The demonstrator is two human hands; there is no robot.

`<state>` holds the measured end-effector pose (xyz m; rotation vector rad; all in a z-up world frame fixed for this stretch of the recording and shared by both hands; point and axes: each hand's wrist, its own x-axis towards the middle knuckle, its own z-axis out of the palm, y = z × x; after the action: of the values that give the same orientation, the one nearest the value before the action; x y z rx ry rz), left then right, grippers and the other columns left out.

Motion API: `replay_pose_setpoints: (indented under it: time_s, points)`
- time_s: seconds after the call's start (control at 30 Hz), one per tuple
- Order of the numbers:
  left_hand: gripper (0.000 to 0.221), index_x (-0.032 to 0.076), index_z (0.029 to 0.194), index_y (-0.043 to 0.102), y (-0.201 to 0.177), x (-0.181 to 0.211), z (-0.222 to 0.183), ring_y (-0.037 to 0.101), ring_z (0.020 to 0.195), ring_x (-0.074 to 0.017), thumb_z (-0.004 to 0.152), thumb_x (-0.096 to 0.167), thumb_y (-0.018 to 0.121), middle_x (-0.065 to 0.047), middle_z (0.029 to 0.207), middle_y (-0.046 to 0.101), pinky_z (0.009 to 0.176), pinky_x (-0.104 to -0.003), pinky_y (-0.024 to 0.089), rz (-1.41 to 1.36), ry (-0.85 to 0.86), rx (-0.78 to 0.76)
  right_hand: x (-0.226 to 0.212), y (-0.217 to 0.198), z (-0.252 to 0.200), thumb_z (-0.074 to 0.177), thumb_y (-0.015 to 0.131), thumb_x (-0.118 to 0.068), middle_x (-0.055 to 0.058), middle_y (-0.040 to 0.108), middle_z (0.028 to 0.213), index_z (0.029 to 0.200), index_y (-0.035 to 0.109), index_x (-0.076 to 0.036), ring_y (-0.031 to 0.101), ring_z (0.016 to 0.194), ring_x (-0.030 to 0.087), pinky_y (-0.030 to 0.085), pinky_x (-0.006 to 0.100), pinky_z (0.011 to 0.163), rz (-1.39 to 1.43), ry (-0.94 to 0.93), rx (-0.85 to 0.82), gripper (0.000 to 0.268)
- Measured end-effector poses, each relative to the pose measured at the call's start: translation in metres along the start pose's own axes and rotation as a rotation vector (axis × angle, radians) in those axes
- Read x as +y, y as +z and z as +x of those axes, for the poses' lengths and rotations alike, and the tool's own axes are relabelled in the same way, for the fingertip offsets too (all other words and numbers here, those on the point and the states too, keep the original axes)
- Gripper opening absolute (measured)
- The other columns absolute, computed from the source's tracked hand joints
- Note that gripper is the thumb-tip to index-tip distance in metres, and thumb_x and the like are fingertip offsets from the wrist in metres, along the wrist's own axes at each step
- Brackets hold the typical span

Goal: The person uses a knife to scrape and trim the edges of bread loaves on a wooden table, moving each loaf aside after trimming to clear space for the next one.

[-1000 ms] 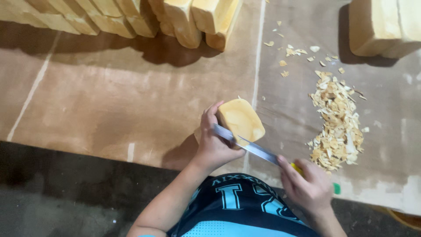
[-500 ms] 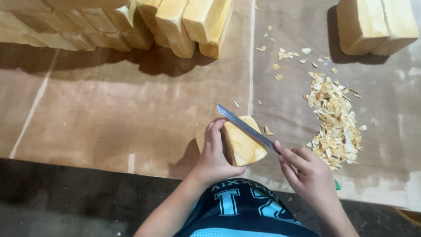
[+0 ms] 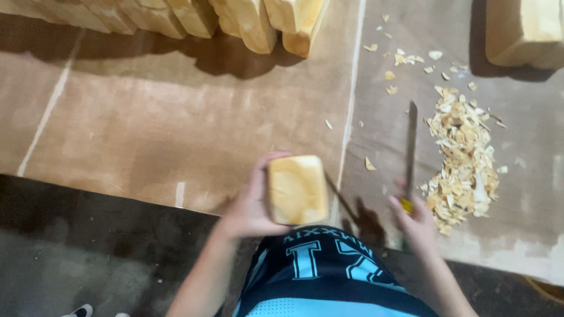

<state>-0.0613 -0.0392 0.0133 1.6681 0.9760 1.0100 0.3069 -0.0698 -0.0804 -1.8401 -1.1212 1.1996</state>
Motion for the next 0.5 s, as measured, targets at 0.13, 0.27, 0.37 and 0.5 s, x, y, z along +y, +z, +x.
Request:
replay_pose_setpoints:
  time_s: [0.13, 0.27, 0.37, 0.5]
  points:
    - [0.122, 0.019, 0.158, 0.025, -0.081, -0.001, -0.056, 0.035, 0.153, -0.0287, 0.05, -0.002, 0.076, -0.012, 0.161, 0.041, 0.123, -0.044, 0.031, -0.007, -0.326, 0.004, 0.013, 0.098, 0.059, 0.098, 0.058, -0.016, 0.01, 0.071, 0.113, 0.139, 0.056, 0.0, 0.069, 0.097, 0.02, 0.056, 0.032, 0.081, 0.677, 0.172, -0.598, 0.044]
    - [0.109, 0.019, 0.161, 0.019, -0.13, -0.046, -0.123, 0.033, 0.148, -0.0241, 0.071, 0.007, 0.08, -0.006, 0.158, 0.034, 0.113, -0.042, 0.034, -0.524, -0.461, 0.125, 0.014, 0.169, 0.136, 0.094, 0.054, -0.01, 0.012, 0.067, 0.131, 0.138, 0.056, -0.002, 0.069, 0.115, 0.019, 0.053, 0.032, 0.097, 0.789, 0.272, -0.689, 0.045]
    - [0.082, 0.01, 0.158, 0.034, -0.117, -0.099, -0.145, 0.046, 0.14, -0.025, 0.085, 0.017, 0.072, -0.011, 0.149, 0.049, 0.111, -0.04, 0.04, -0.569, -0.596, 0.53, 0.003, 0.142, 0.203, 0.104, 0.06, -0.003, 0.006, 0.062, 0.109, 0.131, 0.057, 0.0, 0.06, 0.092, 0.013, 0.052, 0.024, 0.079, 1.26, 0.123, -0.928, 0.027]
    - [0.085, 0.016, 0.152, 0.036, -0.073, -0.134, -0.15, 0.055, 0.129, -0.0254, 0.078, 0.018, 0.077, -0.012, 0.138, 0.055, 0.105, -0.04, 0.049, -0.544, -0.643, 0.708, -0.003, 0.049, 0.223, 0.108, 0.056, 0.002, 0.009, 0.059, 0.115, 0.131, 0.055, -0.006, 0.063, 0.105, 0.019, 0.05, 0.026, 0.079, 1.067, -0.222, -0.13, 0.025]
